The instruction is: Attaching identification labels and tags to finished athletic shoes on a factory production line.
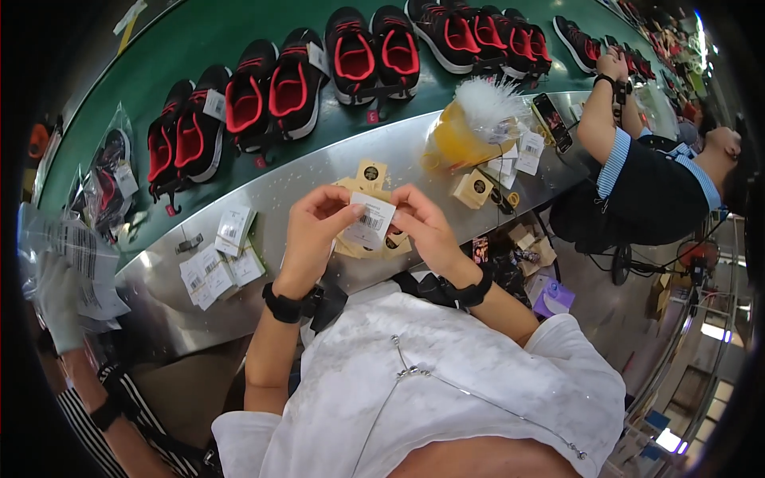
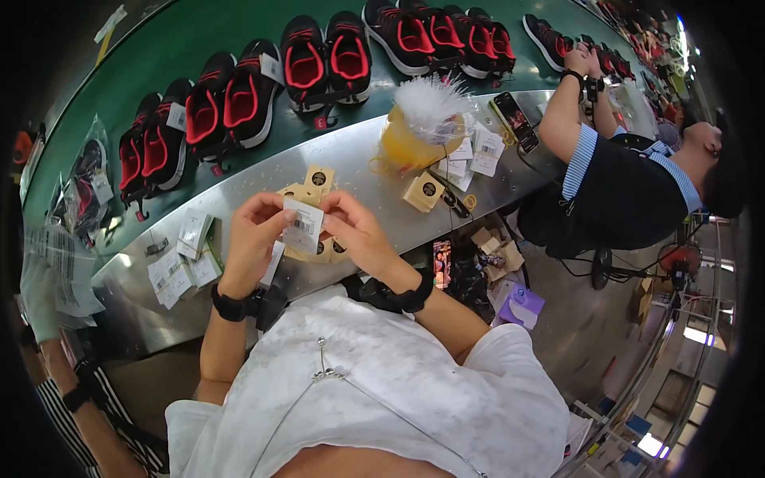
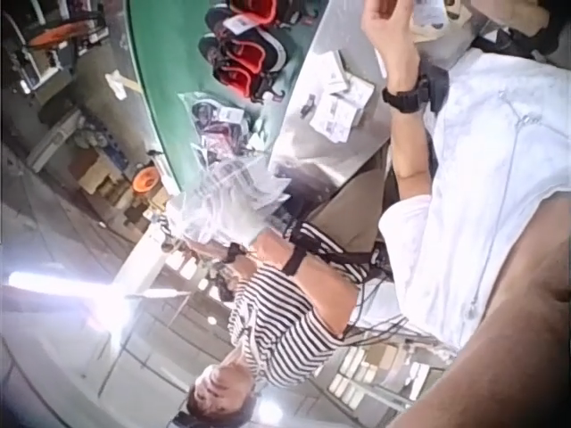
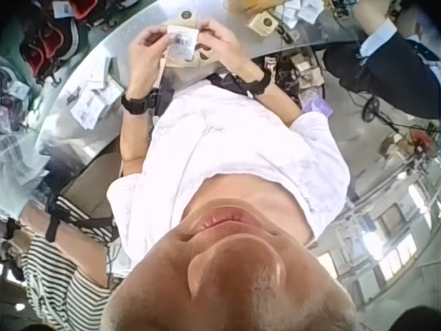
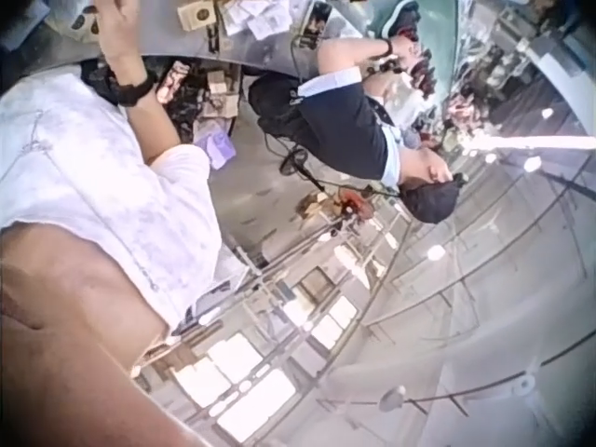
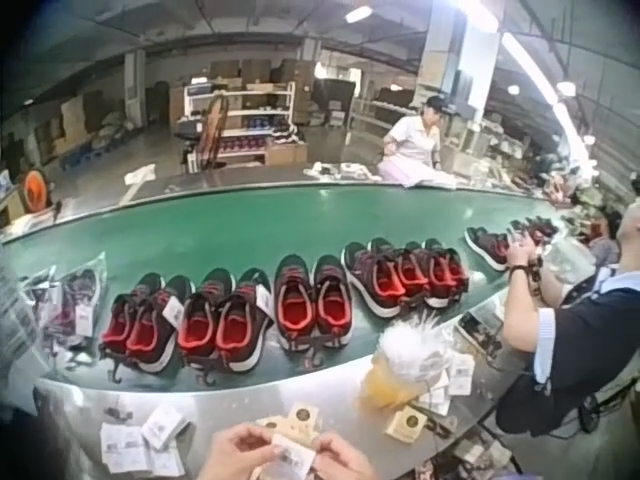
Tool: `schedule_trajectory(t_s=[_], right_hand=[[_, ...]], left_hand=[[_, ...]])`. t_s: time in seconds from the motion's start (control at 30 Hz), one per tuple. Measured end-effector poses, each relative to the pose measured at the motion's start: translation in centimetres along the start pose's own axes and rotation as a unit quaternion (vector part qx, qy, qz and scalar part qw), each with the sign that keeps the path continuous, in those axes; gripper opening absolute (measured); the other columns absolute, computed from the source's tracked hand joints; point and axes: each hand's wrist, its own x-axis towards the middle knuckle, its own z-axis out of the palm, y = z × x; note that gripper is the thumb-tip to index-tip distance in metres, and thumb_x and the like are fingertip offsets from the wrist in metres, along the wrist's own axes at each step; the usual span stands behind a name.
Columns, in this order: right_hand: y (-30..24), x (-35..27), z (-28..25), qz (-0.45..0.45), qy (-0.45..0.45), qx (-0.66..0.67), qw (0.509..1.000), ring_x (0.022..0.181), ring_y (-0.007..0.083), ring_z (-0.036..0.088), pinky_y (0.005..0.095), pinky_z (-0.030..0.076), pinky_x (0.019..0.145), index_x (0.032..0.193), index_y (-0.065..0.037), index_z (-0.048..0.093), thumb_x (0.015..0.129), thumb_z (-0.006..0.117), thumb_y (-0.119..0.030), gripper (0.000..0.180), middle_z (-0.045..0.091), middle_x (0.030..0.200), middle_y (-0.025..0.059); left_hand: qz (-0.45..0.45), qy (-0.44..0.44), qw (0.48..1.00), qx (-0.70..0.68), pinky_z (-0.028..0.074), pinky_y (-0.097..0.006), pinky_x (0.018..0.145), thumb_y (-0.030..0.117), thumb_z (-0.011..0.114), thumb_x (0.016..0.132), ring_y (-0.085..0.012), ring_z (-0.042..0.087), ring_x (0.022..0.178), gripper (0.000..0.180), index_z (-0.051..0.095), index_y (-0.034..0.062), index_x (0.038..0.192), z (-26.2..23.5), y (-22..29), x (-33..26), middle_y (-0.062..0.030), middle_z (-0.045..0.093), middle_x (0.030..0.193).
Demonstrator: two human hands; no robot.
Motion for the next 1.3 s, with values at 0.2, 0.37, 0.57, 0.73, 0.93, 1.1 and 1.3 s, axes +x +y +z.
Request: schedule_trajectory(t_s=[0.2, 0.37, 0.57, 0.73, 0.93, 1.1, 1.3], right_hand=[[-7.6, 1.3, -5.0, -0.164, 0.171, -0.261, 0.936, 0.075, 0.0088, 0.06, 0.022, 0.047, 0.068, 0.097, -0.001, 0.062, 0.088, 0.057, -0.01, 0.013, 0.065, 0.087, 0.0032], [-13.0, 5.2, -14.2, -0.283, 0.305, -0.401, 0.816, 0.071, 0.0056, 0.055, 0.019, 0.041, 0.064, 0.096, -0.001, 0.063, 0.086, 0.061, -0.012, 0.015, 0.061, 0.081, 0.0002], [-13.0, 6.5, -16.0, -0.29, 0.307, -0.353, 0.835, 0.064, 0.0028, 0.046, 0.019, 0.037, 0.059, 0.092, -0.001, 0.064, 0.081, 0.067, -0.01, 0.014, 0.058, 0.074, -0.003], [-13.4, 7.1, -15.8, -0.287, 0.331, -0.365, 0.821, 0.064, 0.0018, 0.045, 0.018, 0.036, 0.057, 0.088, -0.001, 0.066, 0.082, 0.066, -0.009, 0.011, 0.059, 0.074, -0.003], [-14.7, 6.3, -14.9, -0.333, 0.293, -0.352, 0.824, 0.072, 0.005, 0.052, 0.0193, 0.039, 0.062, 0.091, 0.001, 0.067, 0.084, 0.063, -0.008, 0.012, 0.062, 0.083, 0.0001], [-15.8, 3.8, -12.5, -0.466, 0.277, -0.287, 0.79, 0.081, 0.0155, 0.061, 0.0243, 0.047, 0.075, 0.092, 0.003, 0.06, 0.091, 0.053, -0.008, 0.013, 0.064, 0.09, 0.0101], [-19.3, 0.3, -11.7, -0.506, 0.283, -0.195, 0.792, 0.067, 0.0131, 0.058, 0.0229, 0.048, 0.061, 0.095, 0.0, 0.058, 0.095, 0.048, -0.014, 0.017, 0.058, 0.076, 0.0055]], left_hand=[[0.03, -0.01, 0.997, 0.069, 0.047, -0.022, 0.071, 0.0, 0.067, 0.079, -0.0091, 0.061, 0.076, 0.014, 0.06, 0.0002, 0.091, 0.9, 1.9, 1.2, -0.0039, 0.065, 0.085], [0.108, -0.04, 0.966, 0.23, 0.047, -0.023, 0.068, 0.0, 0.065, 0.078, -0.0103, 0.06, 0.072, 0.01, 0.061, -0.0015, 0.086, 4.0, 2.2, 2.9, -0.0034, 0.064, 0.081], [0.274, -0.186, 0.874, 0.356, 0.047, -0.028, 0.066, -0.004, 0.064, 0.072, -0.0219, 0.059, 0.073, 0.013, 0.059, 0.0002, 0.083, 7.9, 2.3, 5.9, -0.0097, 0.058, 0.078], [0.342, -0.232, 0.829, 0.376, 0.048, -0.029, 0.07, -0.006, 0.063, 0.073, -0.0234, 0.06, 0.081, 0.013, 0.057, 0.0011, 0.082, 11.9, 1.3, 8.6, -0.0095, 0.057, 0.092], [0.356, -0.218, 0.847, 0.329, 0.049, -0.031, 0.071, -0.003, 0.063, 0.073, -0.0244, 0.06, 0.087, 0.012, 0.056, 0.0012, 0.081, 15.8, 0.7, 10.9, -0.0106, 0.057, 0.111], [0.293, -0.237, 0.865, 0.331, 0.05, -0.029, 0.066, 0.002, 0.059, 0.075, -0.0196, 0.061, 0.071, 0.011, 0.055, -0.0027, 0.084, 18.5, -0.7, 15.7, -0.0152, 0.061, 0.113], [0.228, -0.211, 0.921, 0.233, 0.049, -0.024, 0.067, 0.002, 0.061, 0.077, -0.011, 0.06, 0.077, 0.01, 0.06, -0.0011, 0.086, 17.6, -0.1, 14.1, -0.0089, 0.06, 0.11]])
